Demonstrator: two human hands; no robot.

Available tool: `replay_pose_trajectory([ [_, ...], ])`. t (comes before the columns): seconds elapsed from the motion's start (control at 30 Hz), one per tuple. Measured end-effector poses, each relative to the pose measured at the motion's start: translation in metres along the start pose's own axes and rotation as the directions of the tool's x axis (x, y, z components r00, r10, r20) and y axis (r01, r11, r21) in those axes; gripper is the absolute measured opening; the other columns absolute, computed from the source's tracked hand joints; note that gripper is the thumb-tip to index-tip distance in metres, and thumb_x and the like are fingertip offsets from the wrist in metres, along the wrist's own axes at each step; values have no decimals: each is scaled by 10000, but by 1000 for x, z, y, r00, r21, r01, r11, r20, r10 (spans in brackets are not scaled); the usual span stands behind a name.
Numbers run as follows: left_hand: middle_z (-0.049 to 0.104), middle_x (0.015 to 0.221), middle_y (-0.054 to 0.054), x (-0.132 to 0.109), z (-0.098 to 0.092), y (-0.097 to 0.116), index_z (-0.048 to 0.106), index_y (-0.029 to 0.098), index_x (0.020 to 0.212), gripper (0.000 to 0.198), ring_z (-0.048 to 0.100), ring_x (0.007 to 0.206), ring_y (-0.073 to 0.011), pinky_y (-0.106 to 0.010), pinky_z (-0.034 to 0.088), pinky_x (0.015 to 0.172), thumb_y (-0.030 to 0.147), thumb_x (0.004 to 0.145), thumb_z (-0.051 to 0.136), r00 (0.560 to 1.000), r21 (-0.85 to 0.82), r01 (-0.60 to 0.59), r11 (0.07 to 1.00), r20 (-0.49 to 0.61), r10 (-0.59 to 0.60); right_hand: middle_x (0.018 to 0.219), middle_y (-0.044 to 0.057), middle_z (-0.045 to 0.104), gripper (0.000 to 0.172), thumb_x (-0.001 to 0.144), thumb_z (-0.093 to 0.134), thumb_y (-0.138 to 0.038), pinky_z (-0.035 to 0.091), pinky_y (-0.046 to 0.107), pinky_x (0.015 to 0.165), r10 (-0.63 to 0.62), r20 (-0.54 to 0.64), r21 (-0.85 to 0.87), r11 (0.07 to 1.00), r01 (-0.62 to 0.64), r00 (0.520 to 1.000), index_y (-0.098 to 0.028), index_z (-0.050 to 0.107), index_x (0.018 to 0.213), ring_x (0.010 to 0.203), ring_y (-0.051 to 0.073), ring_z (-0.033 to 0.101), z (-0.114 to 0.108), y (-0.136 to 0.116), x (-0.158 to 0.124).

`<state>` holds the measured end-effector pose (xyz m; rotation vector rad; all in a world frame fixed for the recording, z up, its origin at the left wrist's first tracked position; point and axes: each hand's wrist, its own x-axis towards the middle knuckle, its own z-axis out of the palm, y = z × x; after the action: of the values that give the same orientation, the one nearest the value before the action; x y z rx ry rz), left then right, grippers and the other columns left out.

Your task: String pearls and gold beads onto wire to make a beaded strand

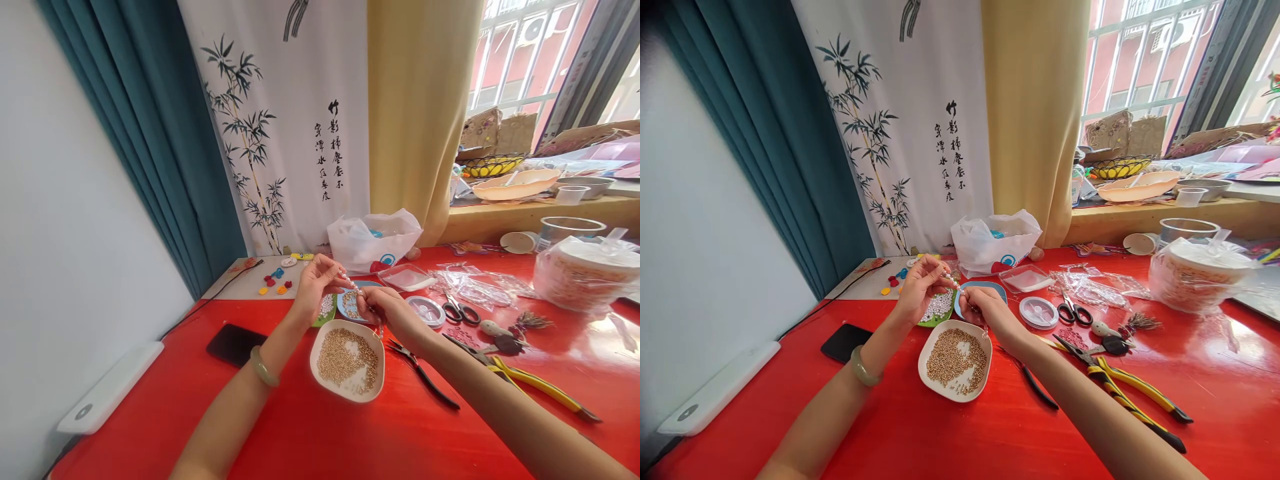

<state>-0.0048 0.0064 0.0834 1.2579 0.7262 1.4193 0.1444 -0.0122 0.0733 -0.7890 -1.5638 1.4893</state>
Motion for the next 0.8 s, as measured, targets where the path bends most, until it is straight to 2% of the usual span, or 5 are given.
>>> replay_pose_trajectory([
  [0.1,568,736,26,0,0,0,460,162,726,217,631,559,-100,-127,406,415,319,704,609,1000,-3,-6,1000,9,6,431,-78,197,201,696,357,-230,109,262,432,8,-37,-1,1000,-8,999,-168,478,548,419,74,139,1,-2,0],
  [0.2,565,728,27,-1,0,-1,452,162,729,208,631,557,-97,-122,408,422,309,715,598,1000,-7,-6,1000,25,6,438,-78,173,241,724,370,-269,95,267,433,36,-78,-26,999,-38,996,-168,492,543,428,77,121,2,-4,-1],
  [0.4,560,724,26,-1,1,-3,448,161,722,217,627,543,-96,-127,418,427,315,711,602,999,-21,1,1000,33,0,392,-69,214,230,672,377,-233,101,270,432,52,-72,-30,998,-54,996,-174,430,456,399,67,151,2,-4,0],
  [0.6,559,747,22,-2,2,-3,448,159,711,254,623,540,-95,-128,417,417,331,676,632,999,-17,18,1000,32,-18,448,-18,382,154,620,350,-220,161,268,432,53,-27,9,999,-52,998,-185,383,474,405,77,284,2,-2,1],
  [0.8,556,749,21,-2,2,-5,450,159,724,234,632,556,-107,-133,424,425,311,685,624,998,-22,19,1000,56,-18,450,-69,174,141,620,363,-201,79,278,438,34,-55,0,999,-34,998,-181,413,489,432,77,112,1,-3,0],
])
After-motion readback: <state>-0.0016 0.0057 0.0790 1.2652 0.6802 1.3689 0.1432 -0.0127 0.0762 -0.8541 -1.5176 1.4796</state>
